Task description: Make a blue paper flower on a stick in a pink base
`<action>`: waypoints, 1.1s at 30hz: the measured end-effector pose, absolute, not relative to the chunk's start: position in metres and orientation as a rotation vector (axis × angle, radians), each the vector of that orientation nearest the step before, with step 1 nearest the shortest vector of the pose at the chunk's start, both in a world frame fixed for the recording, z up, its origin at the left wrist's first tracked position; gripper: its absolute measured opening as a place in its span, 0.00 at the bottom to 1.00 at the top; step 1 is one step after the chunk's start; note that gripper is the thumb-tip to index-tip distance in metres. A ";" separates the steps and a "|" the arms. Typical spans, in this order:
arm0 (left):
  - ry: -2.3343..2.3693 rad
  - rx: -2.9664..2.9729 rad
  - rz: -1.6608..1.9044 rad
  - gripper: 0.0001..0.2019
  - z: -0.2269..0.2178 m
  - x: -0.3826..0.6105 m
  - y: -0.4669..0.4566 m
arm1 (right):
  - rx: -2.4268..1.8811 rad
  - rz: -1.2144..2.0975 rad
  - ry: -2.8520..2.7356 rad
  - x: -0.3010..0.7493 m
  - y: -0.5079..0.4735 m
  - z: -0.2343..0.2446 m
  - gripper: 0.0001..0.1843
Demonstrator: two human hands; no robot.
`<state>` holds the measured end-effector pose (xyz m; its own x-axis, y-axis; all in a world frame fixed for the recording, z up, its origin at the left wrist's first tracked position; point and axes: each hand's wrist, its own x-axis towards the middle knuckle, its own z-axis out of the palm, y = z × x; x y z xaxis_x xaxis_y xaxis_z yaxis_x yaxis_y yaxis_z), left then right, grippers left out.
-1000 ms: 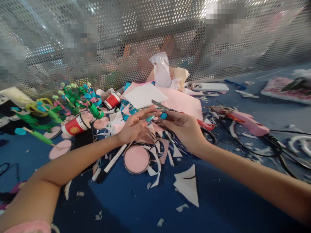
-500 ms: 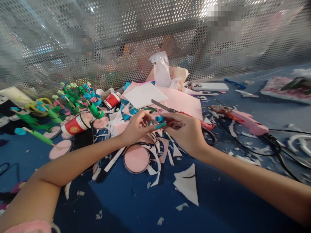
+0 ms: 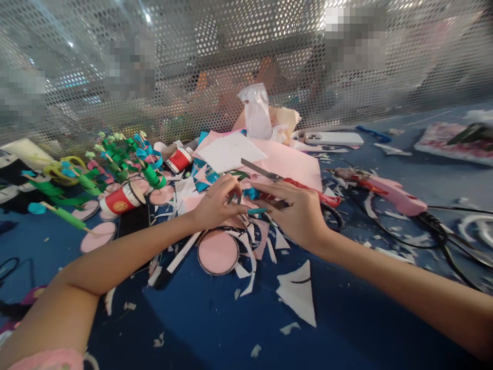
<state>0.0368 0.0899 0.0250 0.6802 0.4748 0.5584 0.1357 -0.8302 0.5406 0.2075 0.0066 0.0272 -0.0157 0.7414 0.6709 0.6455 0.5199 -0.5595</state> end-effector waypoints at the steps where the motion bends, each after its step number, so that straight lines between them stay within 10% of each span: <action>1: 0.456 2.488 0.998 0.25 0.025 0.037 0.089 | -1.182 0.058 -1.728 0.207 0.006 0.026 0.16; 33: 0.526 2.823 1.186 0.13 0.024 0.034 0.082 | -1.326 -0.384 -1.967 0.205 0.006 0.025 0.13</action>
